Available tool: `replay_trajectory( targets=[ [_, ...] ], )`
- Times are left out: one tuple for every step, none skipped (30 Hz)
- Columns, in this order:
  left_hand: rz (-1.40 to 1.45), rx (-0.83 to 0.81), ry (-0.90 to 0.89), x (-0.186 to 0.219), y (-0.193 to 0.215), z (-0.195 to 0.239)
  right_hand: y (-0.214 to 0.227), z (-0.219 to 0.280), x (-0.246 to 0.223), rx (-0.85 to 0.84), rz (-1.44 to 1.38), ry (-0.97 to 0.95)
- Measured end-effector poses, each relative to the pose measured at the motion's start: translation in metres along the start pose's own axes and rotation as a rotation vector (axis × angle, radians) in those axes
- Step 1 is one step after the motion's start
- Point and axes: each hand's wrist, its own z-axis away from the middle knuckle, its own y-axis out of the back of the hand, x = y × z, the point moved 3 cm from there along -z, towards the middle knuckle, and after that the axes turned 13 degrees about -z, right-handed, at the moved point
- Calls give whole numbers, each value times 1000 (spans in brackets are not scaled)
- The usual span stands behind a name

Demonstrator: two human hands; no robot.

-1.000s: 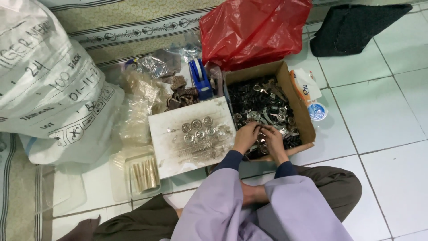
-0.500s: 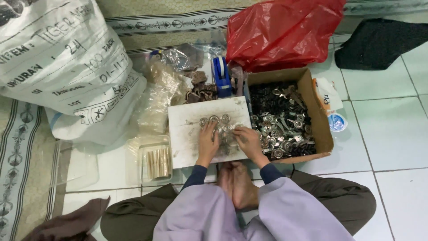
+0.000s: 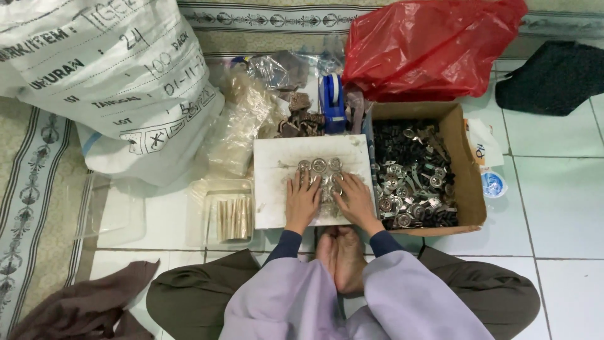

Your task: The person is sitting on the floor, picking up small metal buckles from a box and packing them into a small plastic bag.

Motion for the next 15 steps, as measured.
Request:
replay_trajectory(
  targets=[
    [0,-3,3,0,-3,1,-8,1,6,-4,-2,-1],
    [-7,1,11,-1,-6,0,-15,2,11,1,126,36],
    [-14,5,19,-1,-9,0,-22,2,16,5,255,73],
    [-15,5,21,-1,-9,-1,-23,2,12,4,254,74],
    [-26,12,23,-1,-8,-1,-23,3,9,-4,287,63],
    [-35,18,24,1,-8,0,-23,4,6,-13,322,50],
    [-34,19,25,0,-8,-1,-24,3,6,-14,323,51],
    [-34,11,26,0,-8,-1,-26,3,7,-16,339,45],
    [-35,3,28,0,-8,-1,-27,3,8,-18,354,40],
    [-35,5,25,0,-8,-1,-26,3,6,-15,355,39],
    [-29,-18,21,0,-8,-1,-25,3,5,-21,350,33],
    [-25,-40,19,0,-8,-1,-24,2,3,-26,344,29],
    [-26,-36,18,-1,-9,-1,-25,2,4,-23,345,31],
    [-30,-37,8,-1,-10,-1,-26,2,6,-41,356,20],
    [-33,-37,-2,0,-11,0,-27,2,8,-59,366,10]
  ],
)
